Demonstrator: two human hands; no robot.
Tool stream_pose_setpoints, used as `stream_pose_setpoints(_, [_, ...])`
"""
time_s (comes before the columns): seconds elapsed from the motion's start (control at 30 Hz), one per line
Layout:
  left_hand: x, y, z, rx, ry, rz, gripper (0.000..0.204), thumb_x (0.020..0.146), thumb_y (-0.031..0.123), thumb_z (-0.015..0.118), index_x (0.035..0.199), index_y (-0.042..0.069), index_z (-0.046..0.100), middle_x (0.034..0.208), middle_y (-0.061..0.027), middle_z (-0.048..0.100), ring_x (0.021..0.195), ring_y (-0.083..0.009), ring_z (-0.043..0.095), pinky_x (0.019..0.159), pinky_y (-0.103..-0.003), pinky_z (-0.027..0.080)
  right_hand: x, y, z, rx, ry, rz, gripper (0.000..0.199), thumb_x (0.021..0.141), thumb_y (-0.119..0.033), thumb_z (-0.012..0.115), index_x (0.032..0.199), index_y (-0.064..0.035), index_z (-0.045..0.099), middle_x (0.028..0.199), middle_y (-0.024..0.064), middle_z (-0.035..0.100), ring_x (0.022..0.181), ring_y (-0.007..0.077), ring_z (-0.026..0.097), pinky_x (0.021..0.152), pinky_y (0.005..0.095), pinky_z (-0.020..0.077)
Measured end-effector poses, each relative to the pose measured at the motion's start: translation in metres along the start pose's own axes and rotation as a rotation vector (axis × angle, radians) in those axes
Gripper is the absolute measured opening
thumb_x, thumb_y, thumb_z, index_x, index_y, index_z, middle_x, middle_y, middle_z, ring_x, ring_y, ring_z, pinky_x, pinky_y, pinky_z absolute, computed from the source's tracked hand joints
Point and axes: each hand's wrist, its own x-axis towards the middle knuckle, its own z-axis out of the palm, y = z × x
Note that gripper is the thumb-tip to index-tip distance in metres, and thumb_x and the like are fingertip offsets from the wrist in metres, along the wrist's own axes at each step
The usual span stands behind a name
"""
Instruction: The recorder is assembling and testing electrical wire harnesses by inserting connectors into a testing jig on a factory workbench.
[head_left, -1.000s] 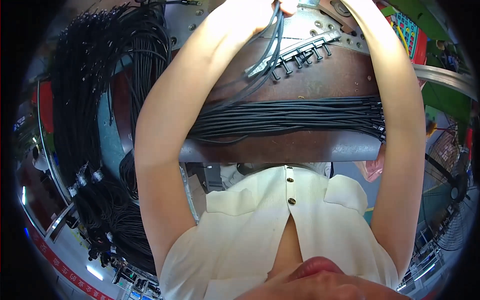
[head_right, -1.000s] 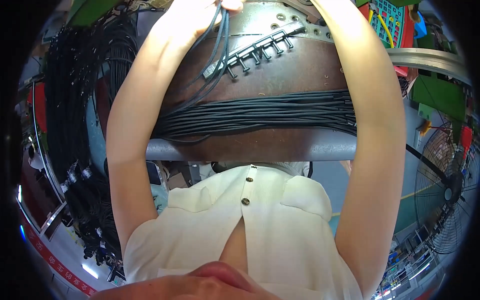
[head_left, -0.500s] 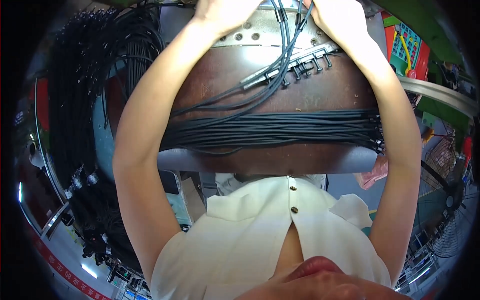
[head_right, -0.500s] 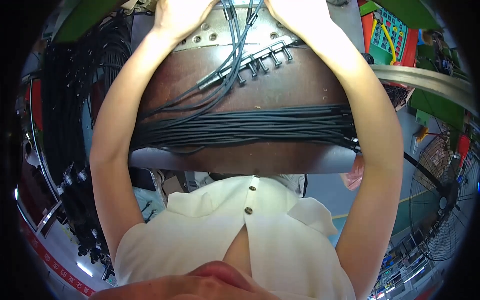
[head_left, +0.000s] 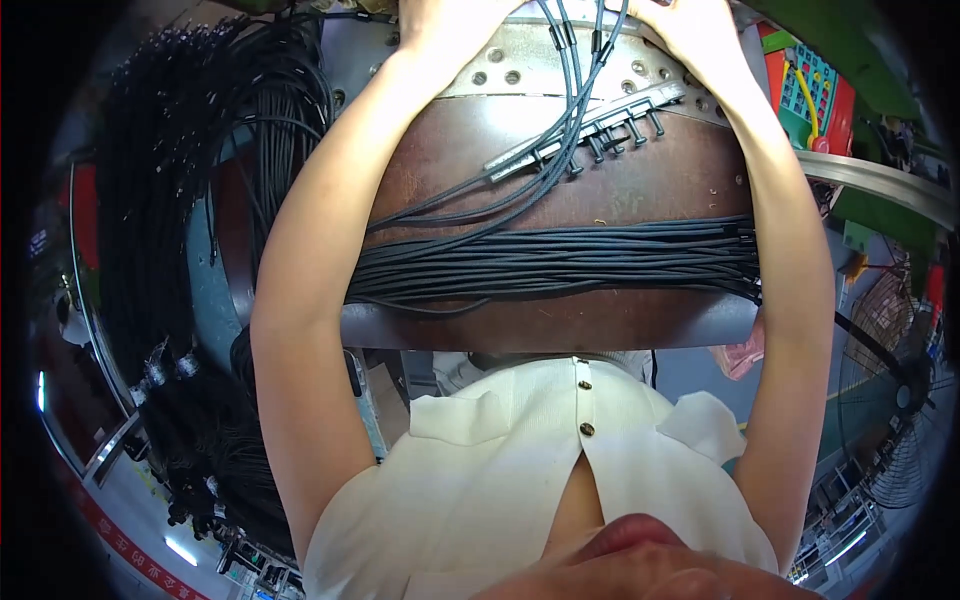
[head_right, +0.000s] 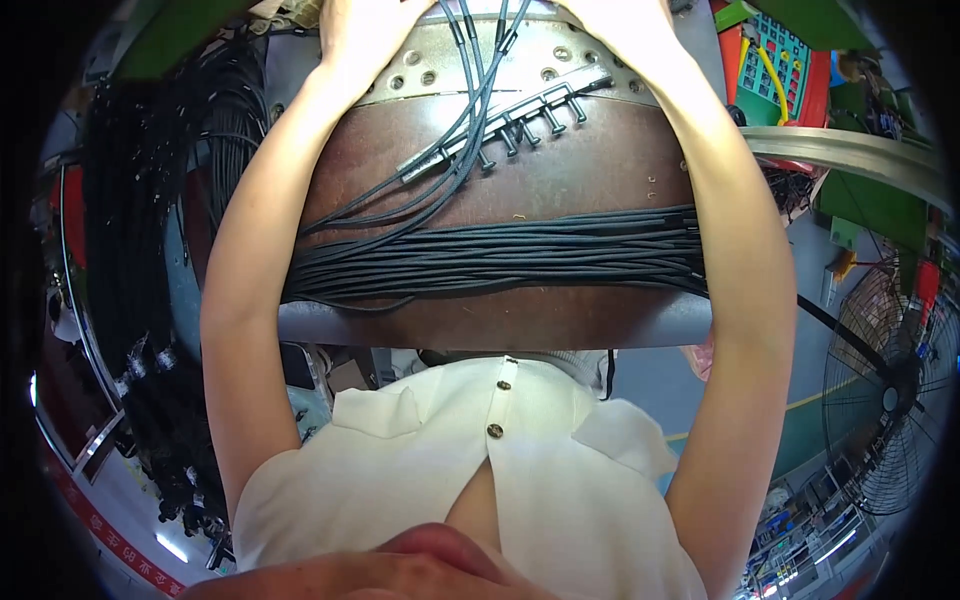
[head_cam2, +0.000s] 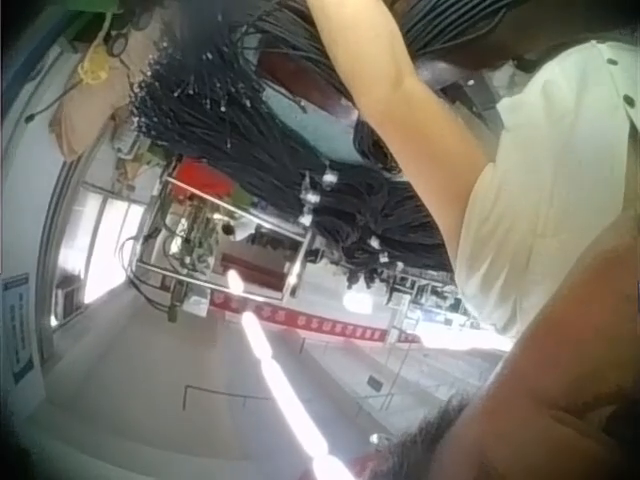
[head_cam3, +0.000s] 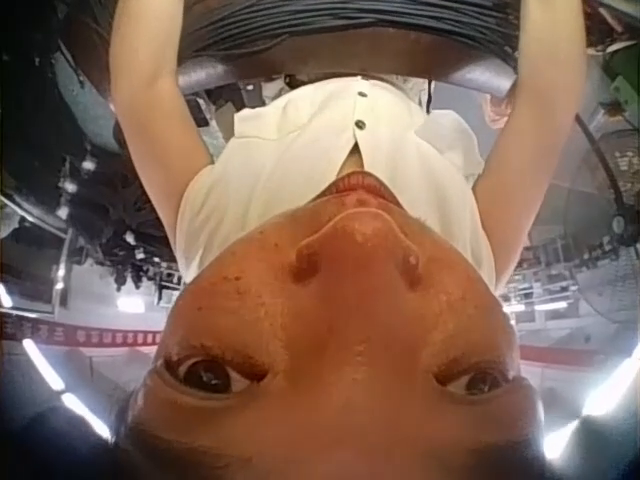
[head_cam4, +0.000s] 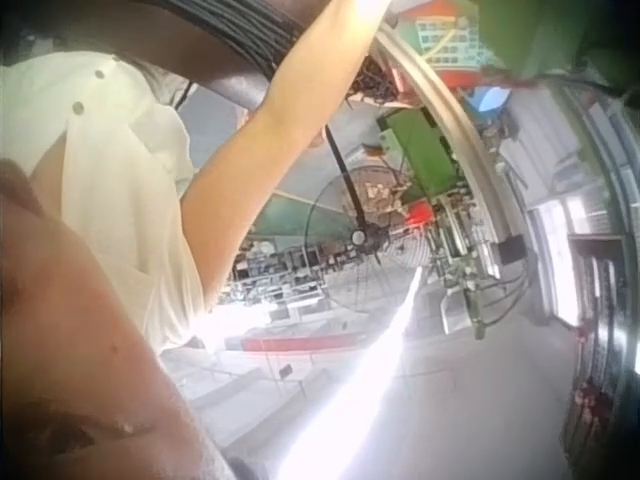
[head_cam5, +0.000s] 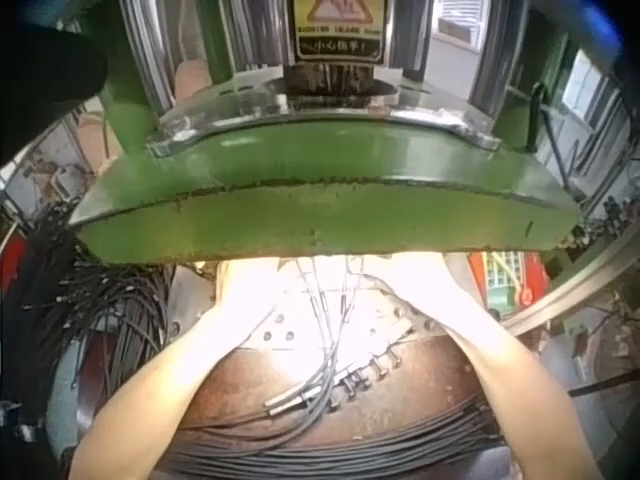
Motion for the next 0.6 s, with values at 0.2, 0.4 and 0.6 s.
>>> stream_pose_setpoints(0.2, [-0.04,0.047,-0.04,0.173,0.042,-0.164,0.05,0.091,0.026,0.059,0.133,0.003,0.045,0.121,-0.0172,0.059,0.095,-0.0278,0.063,0.083,-0.041,0.051,-0.036,0.034,-0.018,-0.444,0.15,-0.425,0.038,0.09,-0.01,0.057,0.127,-0.0035,0.054,0.119,0.0137,0.061,0.1,0.0207,0.06,0.09,0.0257,0.0437])
stream_pose_setpoints(0.4, [-0.239,0.143,-0.122,-0.648,-1.069,-0.506,0.039,0.093,0.024,0.053,0.125,0.002,0.055,0.12,-0.0199,0.06,0.112,-0.0319,0.058,0.096,-0.039,0.045,-0.255,0.147,-0.121,-0.044,0.636,-0.114,0.025,0.098,-0.013,0.046,0.118,-0.0001,0.054,0.117,0.015,0.058,0.099,0.0206,0.058,0.09,0.0321,0.0466])
stream_pose_setpoints(0.6, [-0.399,0.103,-0.006,0.161,-0.751,-0.936,0.042,0.095,0.033,0.044,0.123,0.004,0.054,0.12,-0.0175,0.059,0.109,-0.0327,0.056,0.095,-0.041,0.043,-0.39,0.29,-0.02,0.493,0.297,0.637,0.034,0.09,-0.018,0.059,0.122,-0.0072,0.055,0.115,0.0102,0.059,0.108,0.0261,0.054,0.094,0.0376,0.043])
